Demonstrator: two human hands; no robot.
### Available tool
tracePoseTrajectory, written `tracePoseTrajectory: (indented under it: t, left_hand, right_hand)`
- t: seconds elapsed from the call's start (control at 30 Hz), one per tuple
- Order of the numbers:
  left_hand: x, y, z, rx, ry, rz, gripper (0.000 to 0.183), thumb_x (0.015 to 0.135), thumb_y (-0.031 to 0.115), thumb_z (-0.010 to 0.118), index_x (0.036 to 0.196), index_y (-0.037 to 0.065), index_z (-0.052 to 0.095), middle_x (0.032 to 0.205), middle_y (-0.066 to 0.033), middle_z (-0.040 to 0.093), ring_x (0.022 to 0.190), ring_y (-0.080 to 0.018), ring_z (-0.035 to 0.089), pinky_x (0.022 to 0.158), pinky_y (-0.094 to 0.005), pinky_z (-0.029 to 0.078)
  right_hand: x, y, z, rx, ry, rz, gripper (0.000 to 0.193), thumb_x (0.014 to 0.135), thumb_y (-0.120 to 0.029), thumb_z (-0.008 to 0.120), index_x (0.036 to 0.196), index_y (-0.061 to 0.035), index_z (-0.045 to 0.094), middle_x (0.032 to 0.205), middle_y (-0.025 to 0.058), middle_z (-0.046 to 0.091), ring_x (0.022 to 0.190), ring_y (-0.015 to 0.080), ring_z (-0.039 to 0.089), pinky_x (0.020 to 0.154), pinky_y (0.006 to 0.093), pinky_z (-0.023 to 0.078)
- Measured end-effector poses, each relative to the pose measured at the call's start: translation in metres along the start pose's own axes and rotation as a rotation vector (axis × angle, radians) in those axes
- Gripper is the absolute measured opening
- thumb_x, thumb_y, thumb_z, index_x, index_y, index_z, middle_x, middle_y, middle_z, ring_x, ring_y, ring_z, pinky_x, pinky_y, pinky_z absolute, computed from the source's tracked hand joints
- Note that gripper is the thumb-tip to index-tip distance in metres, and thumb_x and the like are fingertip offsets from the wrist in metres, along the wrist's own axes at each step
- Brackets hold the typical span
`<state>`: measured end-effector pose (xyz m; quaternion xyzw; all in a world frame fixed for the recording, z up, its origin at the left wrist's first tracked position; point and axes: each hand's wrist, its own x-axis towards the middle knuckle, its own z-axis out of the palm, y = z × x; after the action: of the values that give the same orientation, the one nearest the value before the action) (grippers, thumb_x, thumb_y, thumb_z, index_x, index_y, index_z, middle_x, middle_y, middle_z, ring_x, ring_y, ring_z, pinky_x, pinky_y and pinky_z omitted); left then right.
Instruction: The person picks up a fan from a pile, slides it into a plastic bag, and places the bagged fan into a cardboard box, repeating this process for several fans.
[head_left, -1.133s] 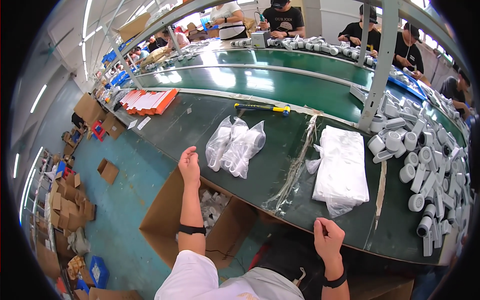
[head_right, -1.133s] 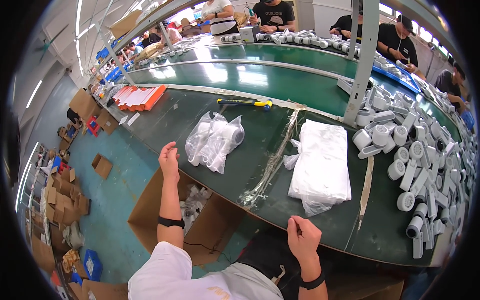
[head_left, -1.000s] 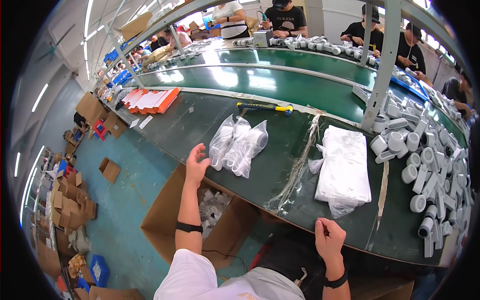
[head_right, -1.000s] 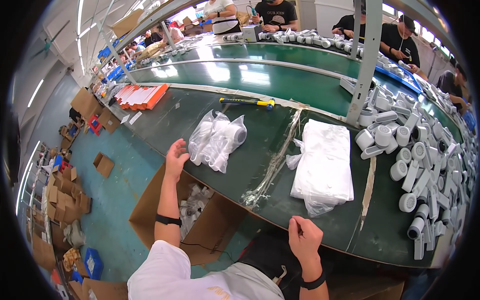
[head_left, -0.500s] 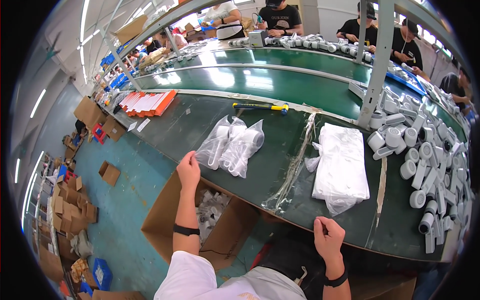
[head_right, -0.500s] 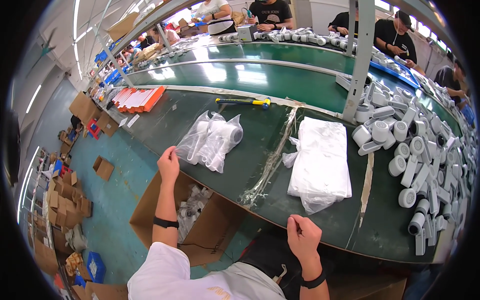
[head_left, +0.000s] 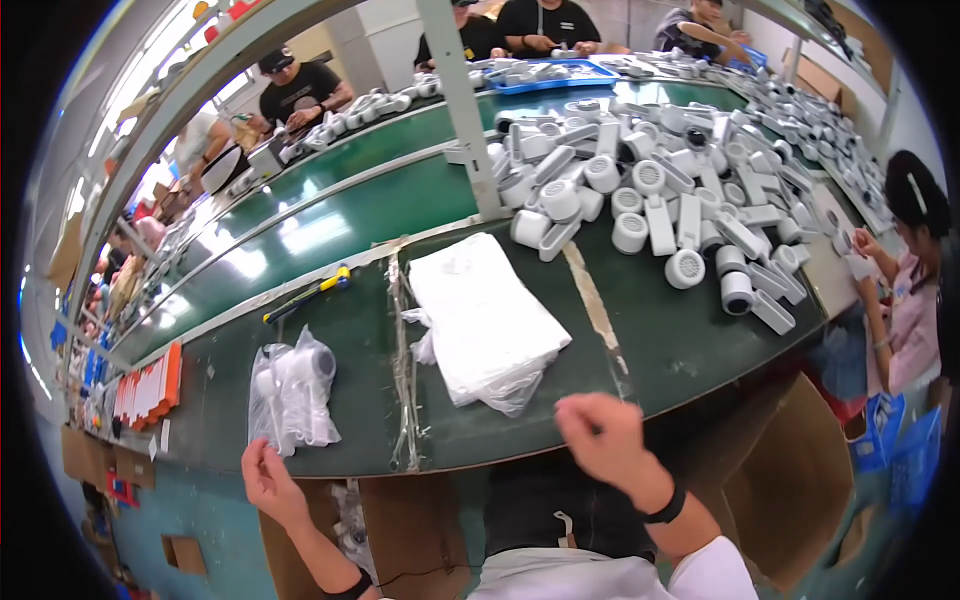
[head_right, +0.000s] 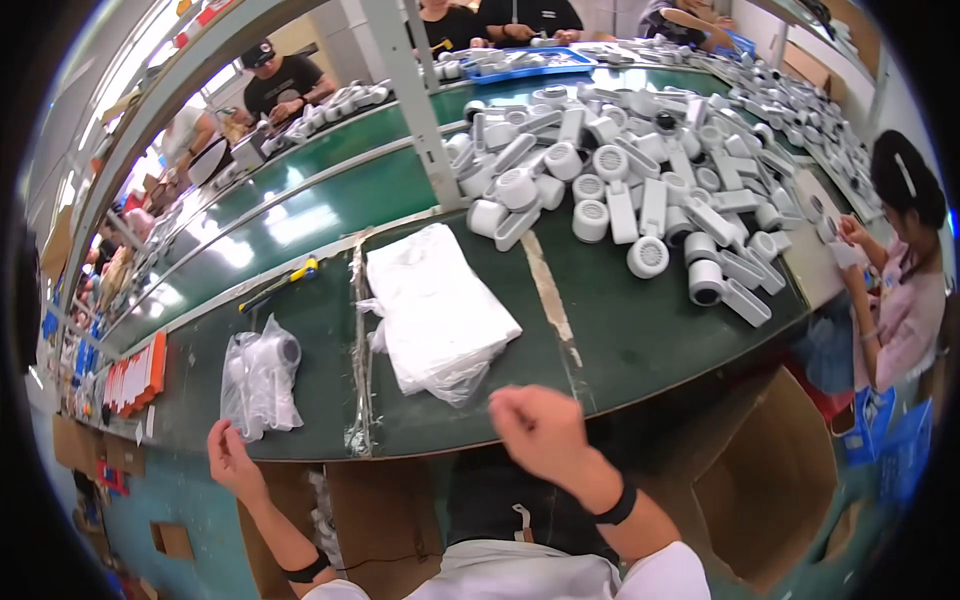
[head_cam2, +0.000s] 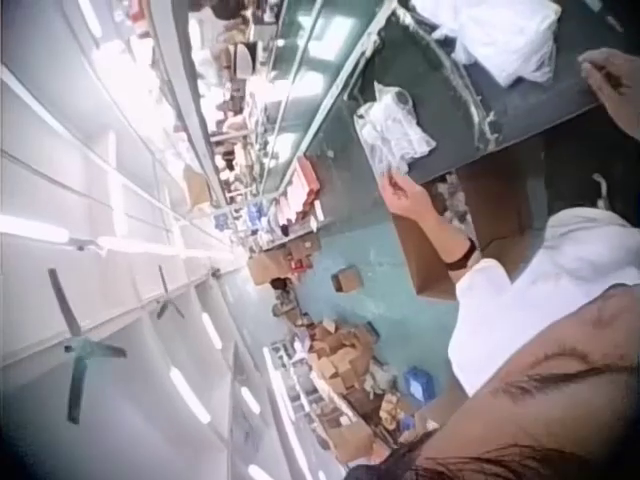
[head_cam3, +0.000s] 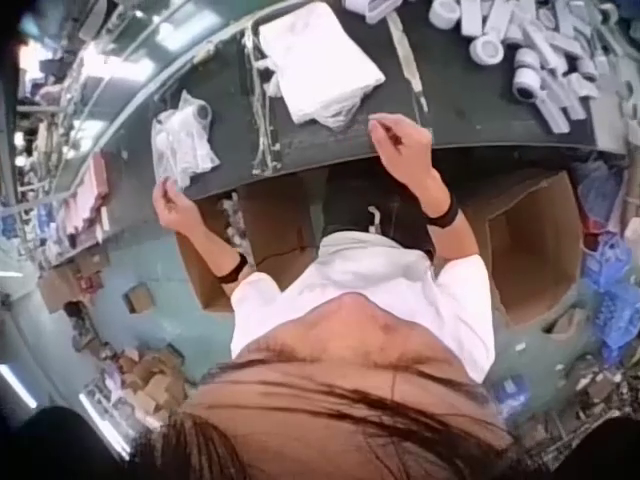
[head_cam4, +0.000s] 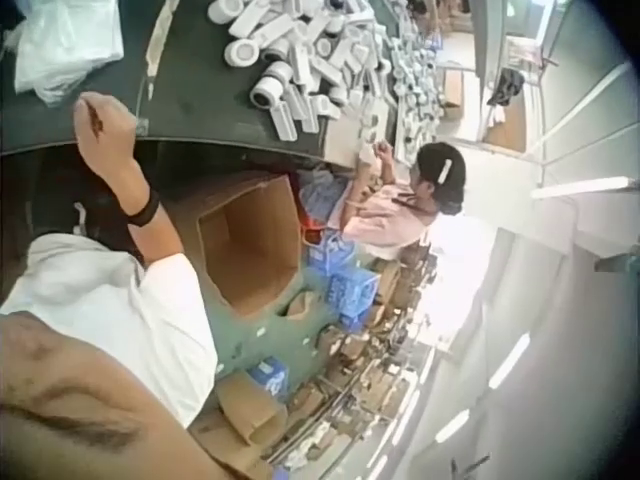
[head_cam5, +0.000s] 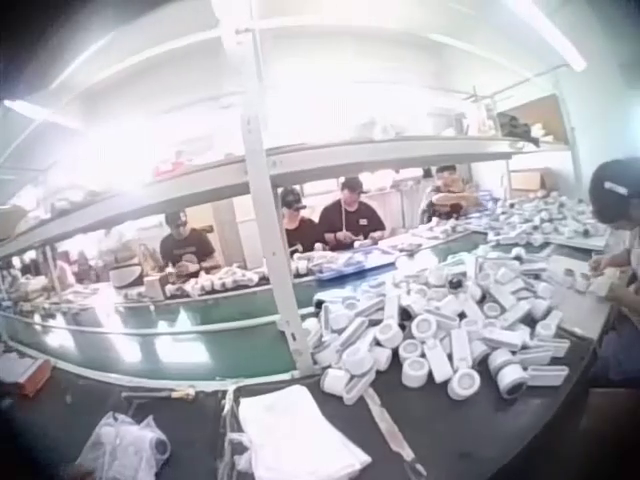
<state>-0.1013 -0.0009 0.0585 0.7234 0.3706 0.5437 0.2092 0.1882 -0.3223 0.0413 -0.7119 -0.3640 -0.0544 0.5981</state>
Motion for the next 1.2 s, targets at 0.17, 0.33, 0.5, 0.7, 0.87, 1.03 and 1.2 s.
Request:
tracePoseTrajectory:
  t: [0.17, 0.33, 0.5, 0.7, 0.87, 1.03, 1.2]
  left_hand:
    - [-0.028, 0.085, 0.081, -0.214, -0.482, 0.249, 0.032, 0.077, -0.002, 0.065, 0.109, 0.001, 0.064, 0.108, -0.0119, 0.064, 0.087, -0.0200, 0.061, 0.073, -0.0292, 0.049]
    - [-0.048, 0.126, 0.133, -0.189, -0.691, 0.563, 0.028, 0.072, 0.003, 0.075, 0.098, 0.003, 0.066, 0.101, -0.0100, 0.064, 0.086, -0.0275, 0.061, 0.072, -0.0348, 0.050]
    - [-0.062, 0.153, 0.173, -0.004, -0.758, 0.797, 0.029, 0.068, 0.011, 0.080, 0.093, 0.006, 0.067, 0.095, -0.0060, 0.063, 0.086, -0.0271, 0.057, 0.074, -0.0374, 0.046]
    - [-0.066, 0.149, 0.182, 0.090, -0.802, 0.765, 0.040, 0.065, 0.026, 0.082, 0.098, 0.009, 0.066, 0.096, -0.0030, 0.060, 0.091, -0.0253, 0.054, 0.078, -0.0388, 0.041]
    - [-0.064, 0.160, 0.181, 0.082, -0.926, 0.810, 0.046, 0.061, 0.029, 0.083, 0.101, 0.014, 0.066, 0.102, -0.0024, 0.059, 0.096, -0.0247, 0.054, 0.083, -0.0397, 0.041]
    - [-0.061, 0.154, 0.182, 0.182, -0.858, 0.995, 0.034, 0.066, 0.020, 0.081, 0.096, 0.014, 0.067, 0.103, -0.0022, 0.059, 0.100, -0.0255, 0.053, 0.084, -0.0406, 0.042]
    - [-0.053, 0.143, 0.182, 0.047, -0.840, 0.920, 0.023, 0.072, 0.006, 0.074, 0.093, 0.010, 0.068, 0.099, -0.0043, 0.061, 0.097, -0.0265, 0.055, 0.084, -0.0410, 0.044]
  right_hand:
    - [0.041, 0.049, -0.085, -0.337, 0.265, 0.154, 0.023, 0.086, -0.006, 0.066, 0.109, -0.0018, 0.066, 0.086, 0.0049, 0.067, 0.070, 0.0096, 0.058, 0.060, 0.0248, 0.047]
    - [0.097, 0.094, -0.156, -0.945, 0.309, -0.054, 0.031, 0.085, -0.004, 0.057, 0.116, -0.0091, 0.062, 0.103, 0.0111, 0.064, 0.092, 0.0280, 0.062, 0.076, 0.0394, 0.052]
    - [0.165, 0.138, -0.193, -1.512, -0.139, -0.223, 0.049, 0.083, -0.004, 0.055, 0.130, -0.0209, 0.056, 0.129, 0.0068, 0.053, 0.116, 0.0261, 0.052, 0.080, 0.0368, 0.052]
    - [0.186, 0.154, -0.192, -1.530, -0.408, -0.350, 0.044, 0.084, -0.008, 0.057, 0.126, -0.0209, 0.056, 0.139, 0.0036, 0.046, 0.132, 0.0258, 0.039, 0.101, 0.0447, 0.039]
    - [0.185, 0.146, -0.197, -1.514, -0.418, -0.489, 0.038, 0.079, -0.011, 0.064, 0.117, -0.0165, 0.059, 0.141, 0.0039, 0.044, 0.135, 0.0259, 0.037, 0.105, 0.0457, 0.036]
    - [0.173, 0.100, -0.201, -1.198, -0.368, -0.460, 0.053, 0.064, -0.017, 0.074, 0.115, -0.0120, 0.058, 0.131, 0.0065, 0.053, 0.129, 0.0299, 0.044, 0.112, 0.0495, 0.030]
    - [0.131, 0.053, -0.167, -0.812, -0.168, -0.238, 0.042, 0.071, -0.010, 0.069, 0.111, -0.0044, 0.059, 0.108, 0.0091, 0.064, 0.098, 0.0280, 0.060, 0.090, 0.0413, 0.046]
